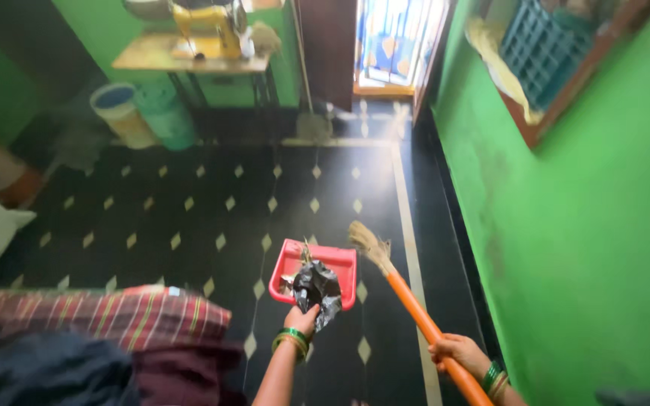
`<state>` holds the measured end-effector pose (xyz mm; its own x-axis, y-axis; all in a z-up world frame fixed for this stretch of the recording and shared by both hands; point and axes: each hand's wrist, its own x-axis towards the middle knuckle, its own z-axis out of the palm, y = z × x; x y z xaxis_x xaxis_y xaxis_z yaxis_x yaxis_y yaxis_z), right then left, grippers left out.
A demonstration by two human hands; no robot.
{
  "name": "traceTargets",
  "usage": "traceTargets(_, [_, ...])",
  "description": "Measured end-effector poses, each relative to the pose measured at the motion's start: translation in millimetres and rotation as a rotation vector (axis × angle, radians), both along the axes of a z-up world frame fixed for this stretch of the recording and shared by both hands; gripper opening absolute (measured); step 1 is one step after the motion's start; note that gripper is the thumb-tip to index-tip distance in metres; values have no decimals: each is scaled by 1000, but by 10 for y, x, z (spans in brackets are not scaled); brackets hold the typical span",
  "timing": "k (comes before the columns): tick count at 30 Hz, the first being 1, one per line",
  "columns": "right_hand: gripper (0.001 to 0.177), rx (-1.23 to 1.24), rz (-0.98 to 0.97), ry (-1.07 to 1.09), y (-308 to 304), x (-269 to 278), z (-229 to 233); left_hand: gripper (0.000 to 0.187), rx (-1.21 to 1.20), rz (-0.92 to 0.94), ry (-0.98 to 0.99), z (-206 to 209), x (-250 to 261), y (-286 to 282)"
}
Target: The person sweeps debris from the floor and along the edges of a doorway using a broom, collects the debris into a dustpan, and then places the broom and dustpan aside near a window.
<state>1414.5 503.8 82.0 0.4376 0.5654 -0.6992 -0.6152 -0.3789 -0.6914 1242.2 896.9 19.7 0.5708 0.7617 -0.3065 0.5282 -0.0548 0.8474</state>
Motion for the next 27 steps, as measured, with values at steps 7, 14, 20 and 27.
traceTargets(7, [67, 88, -73, -93, 1885, 1609, 604, 55, 35, -112, 193, 367, 1073, 1152])
traceTargets(14, [39, 362, -56, 136, 3759, 3243, 948, 56, -40, -221, 121, 1107, 2542, 2704])
traceTargets(20, [24, 866, -48, 162, 5119, 4765, 1495, 58, 29, -289, 151, 1546, 4003, 4144])
traceTargets(27, [66, 691, -10, -119, 6546, 6141, 2456, 47, 51, -274, 56, 2182, 5600, 5500])
